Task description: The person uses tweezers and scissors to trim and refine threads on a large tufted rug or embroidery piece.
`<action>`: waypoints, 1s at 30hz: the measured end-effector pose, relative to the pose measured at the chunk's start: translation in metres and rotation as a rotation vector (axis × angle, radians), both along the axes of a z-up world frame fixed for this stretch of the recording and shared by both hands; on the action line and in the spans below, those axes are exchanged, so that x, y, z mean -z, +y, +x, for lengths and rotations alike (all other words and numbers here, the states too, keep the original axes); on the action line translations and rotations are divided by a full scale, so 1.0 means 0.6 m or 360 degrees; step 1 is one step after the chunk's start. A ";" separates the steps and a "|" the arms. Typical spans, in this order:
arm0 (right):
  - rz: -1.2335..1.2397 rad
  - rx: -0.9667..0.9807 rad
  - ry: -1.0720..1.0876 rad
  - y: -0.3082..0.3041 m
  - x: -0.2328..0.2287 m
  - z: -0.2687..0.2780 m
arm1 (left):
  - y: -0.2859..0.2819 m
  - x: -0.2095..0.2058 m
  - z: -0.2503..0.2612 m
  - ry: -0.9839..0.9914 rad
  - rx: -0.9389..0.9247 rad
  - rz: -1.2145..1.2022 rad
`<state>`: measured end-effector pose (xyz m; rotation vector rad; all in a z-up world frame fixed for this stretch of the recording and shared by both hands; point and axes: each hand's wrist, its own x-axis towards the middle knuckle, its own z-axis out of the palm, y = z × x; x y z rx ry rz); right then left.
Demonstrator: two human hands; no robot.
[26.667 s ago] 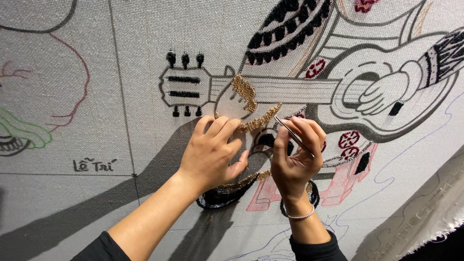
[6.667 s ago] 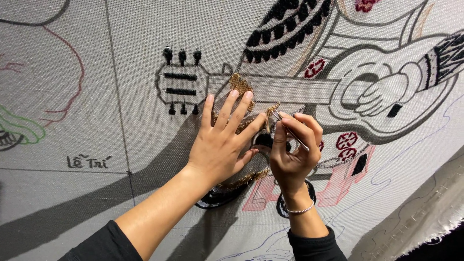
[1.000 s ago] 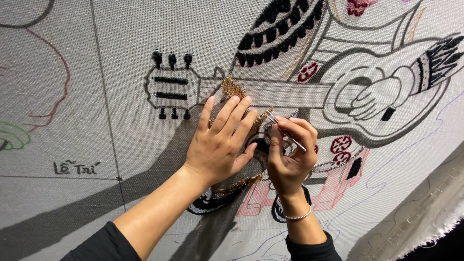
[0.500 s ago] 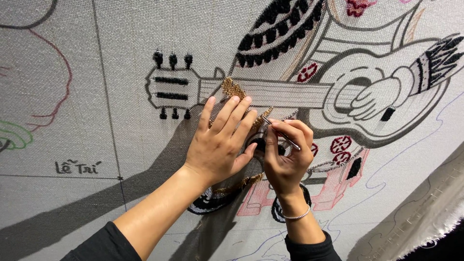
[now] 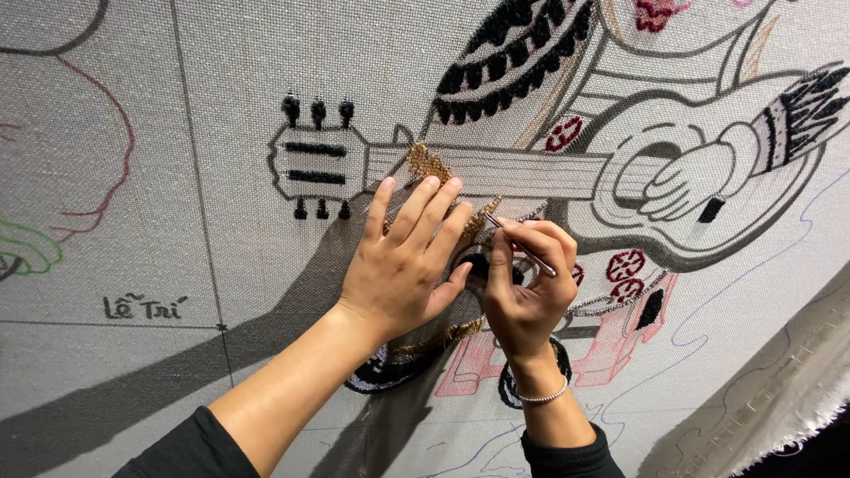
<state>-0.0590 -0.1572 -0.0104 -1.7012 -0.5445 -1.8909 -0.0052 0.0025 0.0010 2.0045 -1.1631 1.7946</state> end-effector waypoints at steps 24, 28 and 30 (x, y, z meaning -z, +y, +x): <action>0.0513 -0.0640 0.0678 -0.039 0.083 -0.075 | 0.014 0.051 -0.071 0.0258 0.0692 -0.0013; 0.0357 -0.0741 0.1005 -0.053 0.102 -0.112 | 0.010 0.097 -0.103 0.0513 0.0902 0.0001; 0.0508 -0.0794 0.1385 -0.065 0.117 -0.124 | 0.009 0.117 -0.110 0.0700 0.0980 -0.0116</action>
